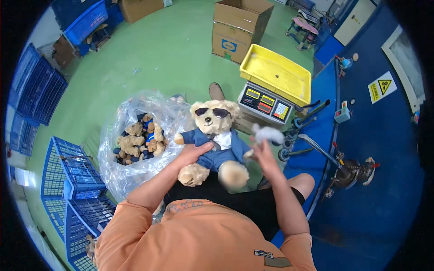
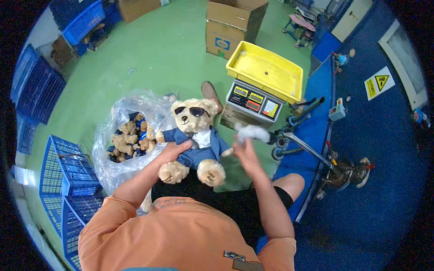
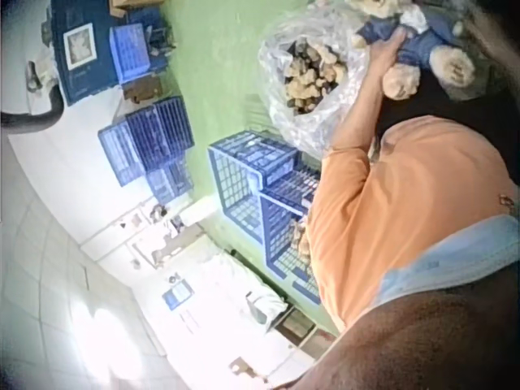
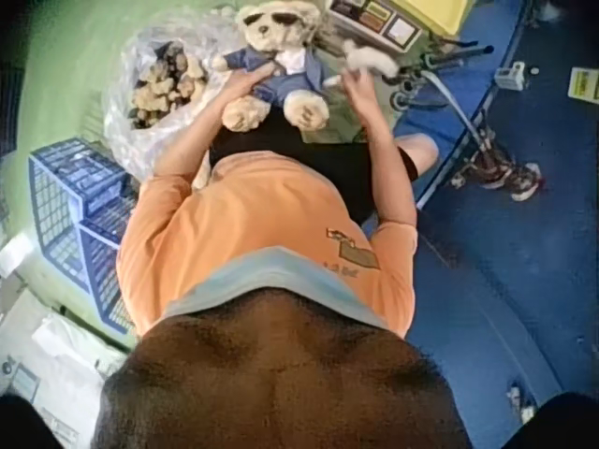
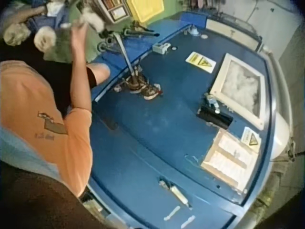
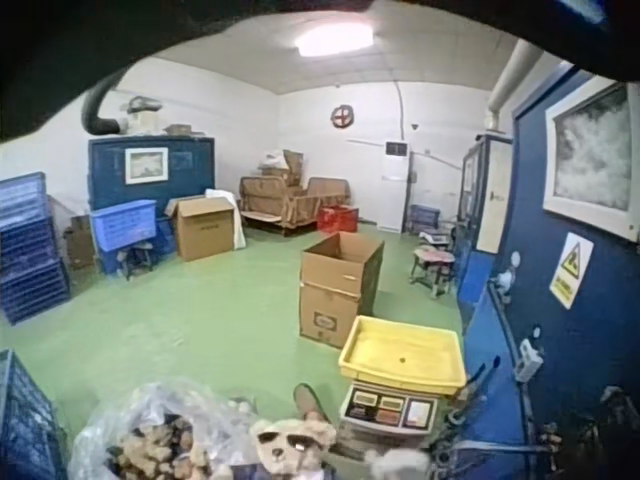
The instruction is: Packing teddy bear toys into a large plastic bag.
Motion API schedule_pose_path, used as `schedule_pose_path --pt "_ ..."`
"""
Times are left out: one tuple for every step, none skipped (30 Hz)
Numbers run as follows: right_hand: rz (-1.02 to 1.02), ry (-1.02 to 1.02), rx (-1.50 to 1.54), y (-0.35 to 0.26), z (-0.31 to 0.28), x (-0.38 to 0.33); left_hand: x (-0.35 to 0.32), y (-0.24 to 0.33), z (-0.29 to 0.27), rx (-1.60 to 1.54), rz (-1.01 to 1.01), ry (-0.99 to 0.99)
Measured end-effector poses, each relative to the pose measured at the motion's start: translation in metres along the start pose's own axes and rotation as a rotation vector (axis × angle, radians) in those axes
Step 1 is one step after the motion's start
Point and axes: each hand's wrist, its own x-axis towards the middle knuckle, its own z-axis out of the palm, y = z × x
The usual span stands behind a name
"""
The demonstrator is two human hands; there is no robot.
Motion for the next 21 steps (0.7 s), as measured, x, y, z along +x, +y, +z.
schedule_pose_path --pt "0.026 -0.018 0.021 0.002 0.001 -0.001 0.003 -0.004 -0.001 -0.071 -0.057 0.02" --pt "0.052 -0.036 0.041 0.004 0.001 0.0 0.004 -0.007 -0.002 -0.142 -0.113 0.038" --pt "0.073 -0.038 0.193 -0.012 0.016 -0.002 0.003 -0.009 0.0 -0.146 -0.114 0.04" --pt "0.095 -0.039 0.344 -0.027 0.034 -0.003 0.001 -0.011 0.003 -0.127 -0.044 -0.023" --pt "0.092 -0.043 0.345 -0.027 0.04 0.0 -0.003 -0.011 0.006 -0.103 0.031 -0.082" --pt "0.072 -0.047 0.282 -0.024 0.045 0.004 -0.006 -0.011 0.008 -0.077 0.104 -0.142" --pt "0.051 -0.052 0.219 -0.023 0.049 0.008 -0.007 -0.01 0.009 -0.052 0.178 -0.202" --pt "0.049 -0.059 0.22 -0.025 0.053 0.01 -0.009 -0.009 0.01 -0.052 0.18 -0.194" --pt "0.096 -0.052 0.248 -0.029 0.057 0.012 -0.011 -0.005 0.011 0.029 0.135 -0.099" --pt "0.144 -0.046 0.276 -0.034 0.06 0.014 -0.013 -0.002 0.011 0.108 0.089 -0.003" --pt "0.191 -0.042 0.302 -0.038 0.064 0.015 -0.015 0.001 0.01 0.186 0.041 0.096" --pt "0.239 -0.04 0.328 -0.04 0.068 0.017 -0.017 0.003 0.007 0.262 -0.008 0.195" --pt "0.232 -0.037 0.159 -0.037 0.07 0.021 -0.02 0.004 0.002 0.256 -0.006 0.218" --pt "0.219 -0.036 -0.01 -0.031 0.069 0.026 -0.021 0.002 -0.004 0.106 0.03 0.21" --pt "0.21 -0.063 -0.011 -0.02 0.068 0.032 -0.02 -0.001 -0.013 -0.046 0.07 0.204" --pt "0.115 -0.075 0.195 -0.012 0.07 0.039 -0.024 -0.006 -0.026 -0.197 0.12 0.216" --pt "0.029 -0.09 0.405 -0.004 0.071 0.044 -0.028 -0.011 -0.042 -0.347 0.177 0.227" --pt "0.179 -0.053 0.383 -0.01 0.072 0.045 -0.027 -0.026 -0.074 -0.387 0.21 0.351" --pt "0.326 -0.016 0.347 -0.015 0.069 0.044 -0.028 -0.042 -0.112 -0.427 0.244 0.473" --pt "0.34 -0.036 0.316 -0.005 0.058 0.041 -0.04 -0.047 -0.143 -0.498 0.222 0.602" --pt "0.364 -0.027 0.285 0.007 0.05 0.041 -0.061 -0.063 -0.183 -0.509 0.233 0.658"
